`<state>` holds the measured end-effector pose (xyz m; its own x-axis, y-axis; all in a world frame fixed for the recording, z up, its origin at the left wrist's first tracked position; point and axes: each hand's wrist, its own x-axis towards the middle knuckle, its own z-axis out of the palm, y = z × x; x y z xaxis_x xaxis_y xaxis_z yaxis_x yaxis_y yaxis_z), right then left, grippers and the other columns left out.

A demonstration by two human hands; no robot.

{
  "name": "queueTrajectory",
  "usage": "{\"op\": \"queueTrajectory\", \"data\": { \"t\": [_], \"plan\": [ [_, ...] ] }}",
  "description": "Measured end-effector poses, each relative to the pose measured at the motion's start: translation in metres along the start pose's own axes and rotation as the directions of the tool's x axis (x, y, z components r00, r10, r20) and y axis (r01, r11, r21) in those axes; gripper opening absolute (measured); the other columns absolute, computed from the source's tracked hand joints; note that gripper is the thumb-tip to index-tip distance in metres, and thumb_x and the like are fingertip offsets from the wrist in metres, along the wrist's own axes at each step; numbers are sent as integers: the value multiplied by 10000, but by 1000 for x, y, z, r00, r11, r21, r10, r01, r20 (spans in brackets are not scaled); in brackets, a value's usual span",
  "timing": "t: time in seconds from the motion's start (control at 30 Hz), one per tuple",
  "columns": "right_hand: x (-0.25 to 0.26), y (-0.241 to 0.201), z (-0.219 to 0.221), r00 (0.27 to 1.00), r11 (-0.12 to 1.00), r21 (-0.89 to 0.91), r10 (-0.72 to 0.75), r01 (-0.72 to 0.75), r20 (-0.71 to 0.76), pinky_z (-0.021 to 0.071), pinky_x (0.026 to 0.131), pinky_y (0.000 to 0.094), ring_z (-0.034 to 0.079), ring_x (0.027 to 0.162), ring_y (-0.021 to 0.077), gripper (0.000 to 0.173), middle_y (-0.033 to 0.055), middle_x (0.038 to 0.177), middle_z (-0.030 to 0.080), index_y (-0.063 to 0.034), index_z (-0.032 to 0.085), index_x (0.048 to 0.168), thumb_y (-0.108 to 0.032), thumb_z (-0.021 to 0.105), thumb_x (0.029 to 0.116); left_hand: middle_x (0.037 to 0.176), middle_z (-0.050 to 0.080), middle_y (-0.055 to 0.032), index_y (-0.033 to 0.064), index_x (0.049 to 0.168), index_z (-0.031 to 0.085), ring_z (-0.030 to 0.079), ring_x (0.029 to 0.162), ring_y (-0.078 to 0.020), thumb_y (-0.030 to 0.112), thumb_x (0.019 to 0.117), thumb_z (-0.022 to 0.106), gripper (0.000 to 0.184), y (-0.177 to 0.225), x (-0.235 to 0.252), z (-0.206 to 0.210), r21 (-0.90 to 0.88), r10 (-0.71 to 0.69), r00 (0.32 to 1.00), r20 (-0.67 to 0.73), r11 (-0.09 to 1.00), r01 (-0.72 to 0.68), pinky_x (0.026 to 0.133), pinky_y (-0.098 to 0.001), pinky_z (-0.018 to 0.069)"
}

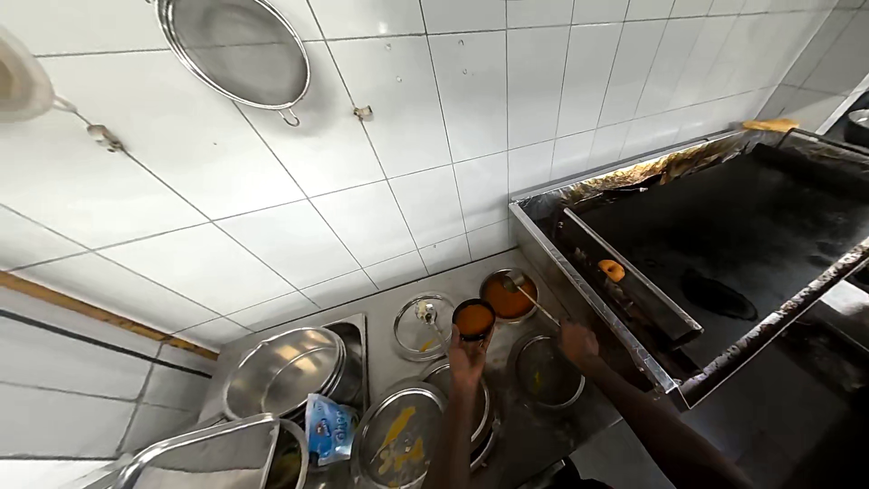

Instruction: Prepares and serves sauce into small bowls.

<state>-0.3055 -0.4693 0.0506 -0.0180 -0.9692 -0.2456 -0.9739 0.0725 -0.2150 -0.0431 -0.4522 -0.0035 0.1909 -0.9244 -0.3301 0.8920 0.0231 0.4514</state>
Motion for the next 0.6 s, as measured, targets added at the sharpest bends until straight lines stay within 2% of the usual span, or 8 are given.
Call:
{"op": "queueTrajectory", "data": {
  "t": [0.1,0.2,0.27,0.33,0.4,0.43,0.5,0.6],
  "plan": [
    [9,-5,18,999,994,-95,-50,48,-21,579,790,588,696,1011,411,471,179,1274,661,-133,547,1407,-151,660,950,1438,548,-204,140,1506,418,581,1272,-403,525,1073,377,580,9,-18,-13,-2,12,999,-30,1000,-12,1030,-622,490],
    [10,-9,30,995,987,-133,-92,87,-38,587,720,575,706,925,412,461,188,1235,665,-117,541,1388,-87,647,941,1441,544,-211,138,1511,408,586,1265,-415,522,1075,370,582,14,-30,-25,-33,13,999,-41,999,-15,1024,-628,494],
    [12,-10,33,996,991,-101,-84,82,-17,584,756,577,703,964,403,481,177,1221,674,-127,553,1383,-108,677,919,1449,541,-206,143,1516,403,581,1274,-411,532,1075,354,590,14,-37,-29,-39,8,999,-45,999,-10,1031,-625,492],
    [11,-11,31,999,999,17,-38,38,31,566,822,594,691,1033,393,463,172,1207,685,-143,564,1384,-195,675,937,1447,542,-210,144,1519,399,579,1275,-411,527,1076,356,587,12,-41,-32,-40,3,998,-60,999,-6,1033,-622,490],
    [11,-3,31,999,979,203,-13,6,34,572,803,594,703,983,376,347,176,1072,709,-124,619,1260,-314,646,971,1444,541,-217,141,1520,397,580,1271,-416,521,1077,361,584,10,-44,-34,-50,6,998,-66,999,-9,1029,-627,489],
    [14,2,36,999,943,331,3,-15,35,564,789,598,699,948,376,316,189,1026,705,-97,643,1195,-321,652,973,1437,544,-223,138,1517,401,584,1263,-422,519,1077,363,583,8,-44,-34,-52,8,998,-67,999,-12,1022,-634,490],
    [19,14,43,999,817,575,20,-44,47,557,763,568,678,882,351,297,197,988,689,-46,668,1128,-304,663,981,1431,544,-232,135,1522,393,589,1250,-428,522,1080,350,589,6,-43,-32,-33,10,998,-66,999,-12,1010,-639,495],
    [15,27,40,991,601,789,50,-128,122,519,687,434,606,782,239,301,141,966,660,-46,669,1126,-306,689,975,1445,532,-222,150,1526,381,581,1256,-426,533,1078,342,591,2,-39,-27,-9,-7,998,-63,1000,6,1012,-637,492]
  ]
}}
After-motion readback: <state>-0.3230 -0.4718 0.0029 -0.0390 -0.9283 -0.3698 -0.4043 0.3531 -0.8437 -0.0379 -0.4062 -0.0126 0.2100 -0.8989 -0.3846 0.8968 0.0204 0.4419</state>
